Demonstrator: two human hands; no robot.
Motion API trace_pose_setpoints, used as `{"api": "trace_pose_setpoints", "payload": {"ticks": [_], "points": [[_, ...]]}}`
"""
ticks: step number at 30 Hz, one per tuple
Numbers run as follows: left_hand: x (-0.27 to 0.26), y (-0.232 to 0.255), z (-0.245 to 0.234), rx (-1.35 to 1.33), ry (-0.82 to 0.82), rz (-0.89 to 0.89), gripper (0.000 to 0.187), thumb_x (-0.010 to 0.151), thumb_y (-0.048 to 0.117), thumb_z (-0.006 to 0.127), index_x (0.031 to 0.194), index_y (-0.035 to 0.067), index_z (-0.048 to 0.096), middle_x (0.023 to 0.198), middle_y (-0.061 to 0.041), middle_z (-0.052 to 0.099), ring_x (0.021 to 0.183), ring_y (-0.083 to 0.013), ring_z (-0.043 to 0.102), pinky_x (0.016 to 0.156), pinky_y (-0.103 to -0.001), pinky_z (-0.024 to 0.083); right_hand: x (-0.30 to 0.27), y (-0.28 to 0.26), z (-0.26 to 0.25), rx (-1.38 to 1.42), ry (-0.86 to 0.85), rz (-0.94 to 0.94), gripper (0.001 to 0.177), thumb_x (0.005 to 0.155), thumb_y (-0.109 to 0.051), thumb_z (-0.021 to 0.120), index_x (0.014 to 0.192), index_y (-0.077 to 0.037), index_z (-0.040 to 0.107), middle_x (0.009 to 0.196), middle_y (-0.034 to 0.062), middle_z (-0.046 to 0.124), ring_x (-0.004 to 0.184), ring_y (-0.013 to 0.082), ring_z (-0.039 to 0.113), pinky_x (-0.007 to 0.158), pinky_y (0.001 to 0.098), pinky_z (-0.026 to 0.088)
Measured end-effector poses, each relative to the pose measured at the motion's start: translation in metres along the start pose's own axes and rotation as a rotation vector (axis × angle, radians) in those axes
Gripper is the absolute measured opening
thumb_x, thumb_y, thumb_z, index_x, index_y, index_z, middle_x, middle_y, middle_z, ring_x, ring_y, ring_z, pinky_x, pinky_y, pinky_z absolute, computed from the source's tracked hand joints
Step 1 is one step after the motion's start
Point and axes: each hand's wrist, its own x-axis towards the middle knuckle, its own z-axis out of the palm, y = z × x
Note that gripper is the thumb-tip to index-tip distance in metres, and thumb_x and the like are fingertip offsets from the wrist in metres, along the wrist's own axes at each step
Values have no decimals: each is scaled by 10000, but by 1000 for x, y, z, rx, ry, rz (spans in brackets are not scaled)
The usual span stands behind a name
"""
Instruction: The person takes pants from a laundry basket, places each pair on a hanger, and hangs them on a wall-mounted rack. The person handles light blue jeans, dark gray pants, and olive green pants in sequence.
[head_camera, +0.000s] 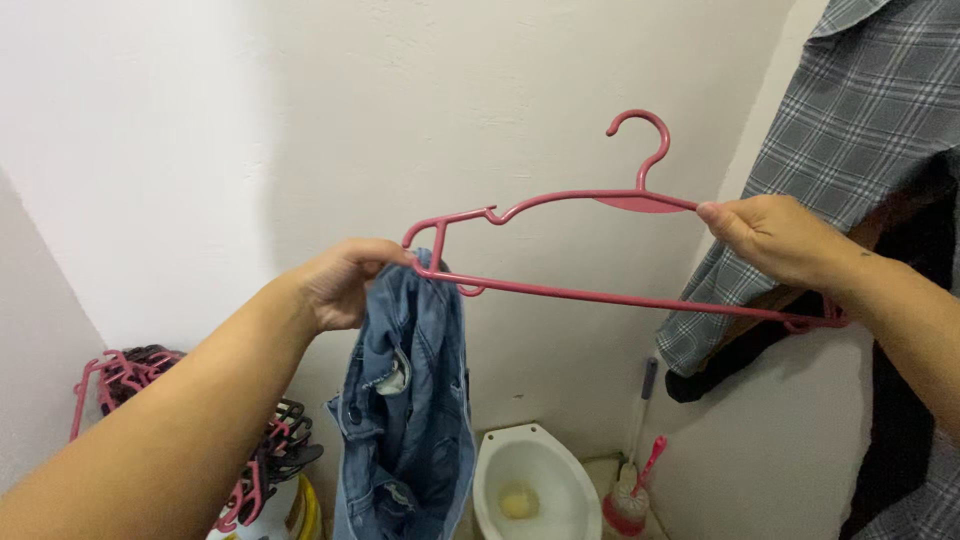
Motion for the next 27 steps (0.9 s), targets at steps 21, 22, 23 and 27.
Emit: {"api": "trace_pose_setpoints", "payload": {"ticks": [21,22,23,27], "points": [[-9,-3,-25,-171,-9,-7,189,895,153,641,951,0,737,905,-137,778,813,-212,755,854,-412,607,32,47,74,491,-370,-81,571,1073,-509,389,706,-79,472,579,13,319,451,188,276,414,386,260],[-8,-3,-24,-188,-28,-4,198,894,155,638,949,-6,738,906,-142,780,819,-213,758,860,-412,602,29,44,73,351,-271,-97,581,1062,-510,390,701,-76,529,562,9,373,454,180,342,431,385,312],[-8,-3,-22,-205,-46,-1,206,893,157,634,947,-12,739,906,-148,782,825,-213,761,866,-412,596,27,39,71,210,-171,-115,599,1051,-512,391,696,-71,586,545,7,427,456,176,408,449,386,363],[-10,0,-15,-98,-89,15,203,872,197,668,931,14,732,894,-139,773,795,-228,759,854,-446,589,18,2,54,56,124,-79,479,1001,-499,445,795,-132,675,473,42,520,435,195,527,468,389,455]]}}
